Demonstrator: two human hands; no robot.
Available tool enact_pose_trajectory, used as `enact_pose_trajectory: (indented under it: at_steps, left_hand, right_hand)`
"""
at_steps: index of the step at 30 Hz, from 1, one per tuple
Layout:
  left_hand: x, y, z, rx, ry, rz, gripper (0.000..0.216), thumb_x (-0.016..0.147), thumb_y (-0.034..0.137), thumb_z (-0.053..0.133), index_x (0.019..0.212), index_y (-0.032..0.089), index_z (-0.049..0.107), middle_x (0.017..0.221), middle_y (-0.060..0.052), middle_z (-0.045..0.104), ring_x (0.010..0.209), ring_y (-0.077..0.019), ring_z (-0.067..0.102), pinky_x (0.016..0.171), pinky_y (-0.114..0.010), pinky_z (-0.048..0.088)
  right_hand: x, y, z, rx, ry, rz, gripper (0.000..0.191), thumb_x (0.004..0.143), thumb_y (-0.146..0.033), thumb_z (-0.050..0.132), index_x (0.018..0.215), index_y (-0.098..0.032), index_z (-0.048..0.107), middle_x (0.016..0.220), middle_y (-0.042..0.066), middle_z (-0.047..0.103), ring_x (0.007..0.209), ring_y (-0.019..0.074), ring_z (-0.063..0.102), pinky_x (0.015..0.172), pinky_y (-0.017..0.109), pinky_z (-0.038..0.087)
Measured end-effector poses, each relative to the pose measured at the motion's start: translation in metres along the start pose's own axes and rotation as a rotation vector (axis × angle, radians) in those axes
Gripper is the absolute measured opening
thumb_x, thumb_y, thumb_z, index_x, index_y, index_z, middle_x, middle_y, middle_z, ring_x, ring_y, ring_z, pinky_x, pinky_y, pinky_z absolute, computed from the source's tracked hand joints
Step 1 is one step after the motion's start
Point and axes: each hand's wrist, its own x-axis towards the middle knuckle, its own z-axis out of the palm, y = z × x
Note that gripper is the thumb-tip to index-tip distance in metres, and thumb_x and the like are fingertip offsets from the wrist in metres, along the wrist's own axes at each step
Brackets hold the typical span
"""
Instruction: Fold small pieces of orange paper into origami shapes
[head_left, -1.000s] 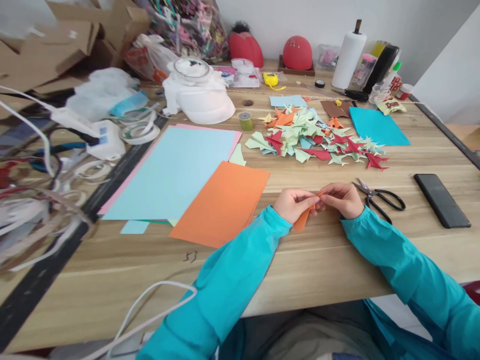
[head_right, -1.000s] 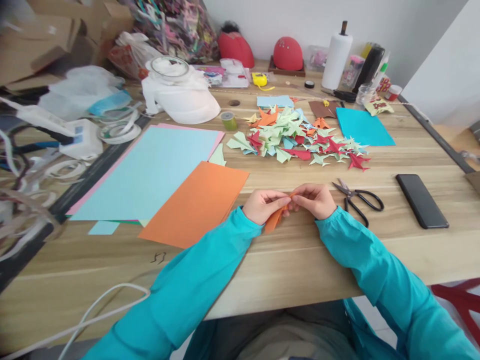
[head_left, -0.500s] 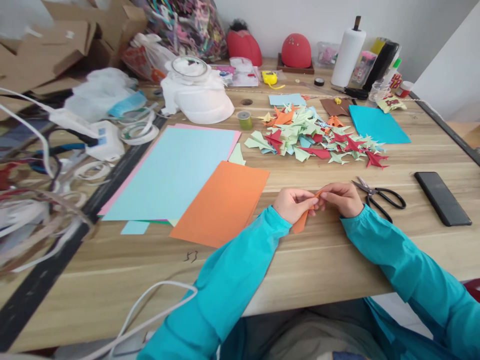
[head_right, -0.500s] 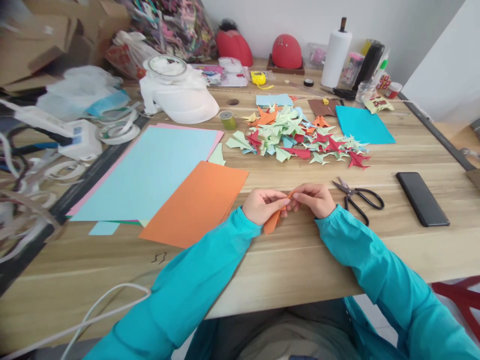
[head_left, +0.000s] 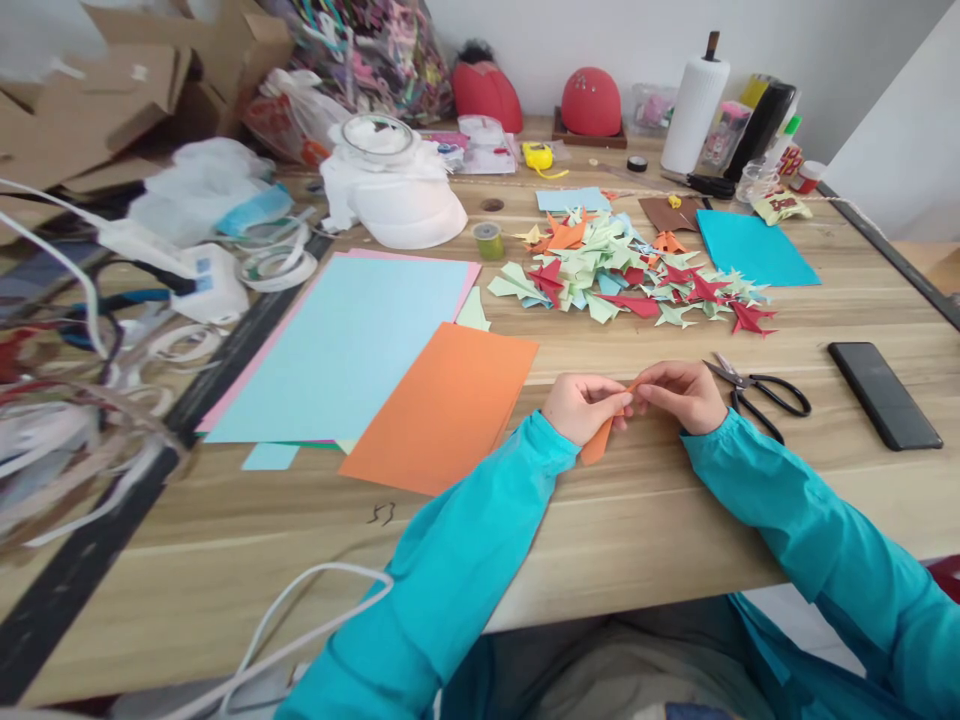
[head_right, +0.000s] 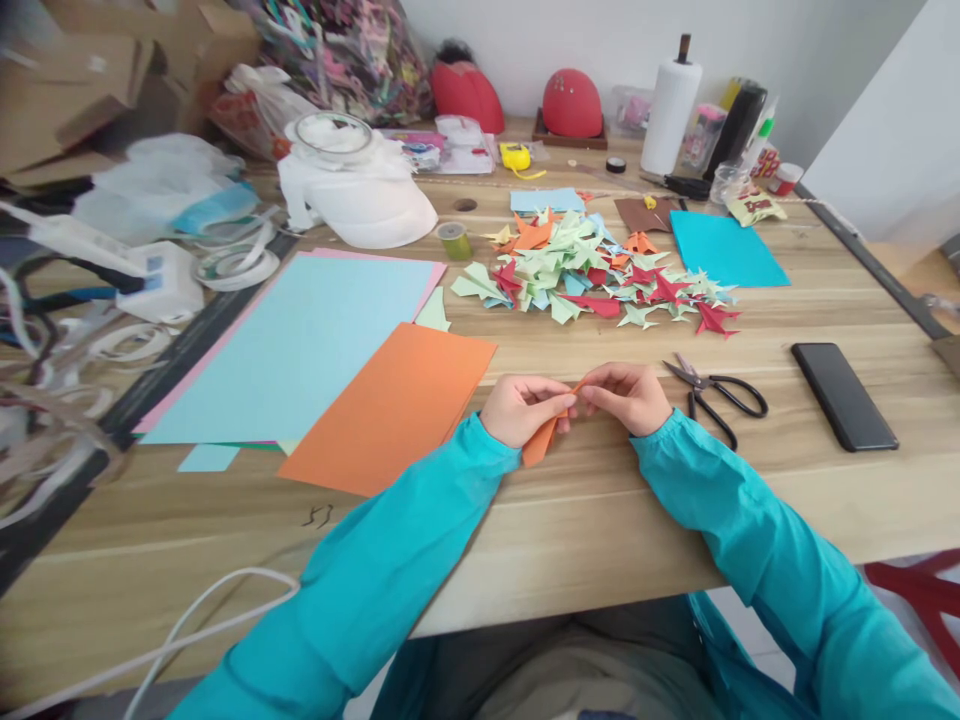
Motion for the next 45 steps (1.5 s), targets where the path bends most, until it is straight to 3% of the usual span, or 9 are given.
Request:
enact_pose_trajectory:
  at_steps: [9, 15, 45]
  left_hand:
    - [0.0003, -0.0042, -0.0009, -0.079, -0.051, -0.005, 0.028, 0.055, 0.032, 0.072, 0.072, 0.009, 0.067, 0.062, -0.005, 0.066, 0.045, -0.0096, 0.056, 0.047, -0.024, 0.049]
    - [0.0009, -0.0042, -0.0021, -0.035, -0.029, -0.041, 0.032, 0.06, 0.041, 0.069, 0.069, 0.01, 0.066, 0.06, -0.004, 0.064, 0.039, -0.0088, 0.053, 0.036, -0.021, 0.04]
    - [-0.0034, -0.0008, 0.0019, 0.109, 0.007, 0.046, 0.02, 0.068, 0.03, 0.062, 0.063, 0.011, 0.062, 0.055, -0.001, 0.06, 0.036, -0.0056, 0.049, 0.036, -0.018, 0.039]
  right_hand:
    - [0.0015, 0.0025, -0.0001, 0.001, -0.022, -0.026, 0.017, 0.065, -0.029, 0.071, 0.071, -0.014, 0.064, 0.057, 0.002, 0.065, 0.049, 0.0113, 0.059, 0.048, 0.024, 0.05]
    - [0.0013, 0.0051, 0.0001, 0.014, -0.023, -0.016, 0.017, 0.064, -0.029, 0.071, 0.07, -0.014, 0.064, 0.056, 0.001, 0.064, 0.048, 0.0107, 0.057, 0.046, 0.023, 0.048]
    - [-0.0011, -0.0004, 0.0022, -0.002, -0.048, -0.02, 0.019, 0.068, -0.032, 0.068, 0.073, -0.014, 0.065, 0.059, 0.003, 0.065, 0.052, 0.0126, 0.06, 0.05, 0.026, 0.05]
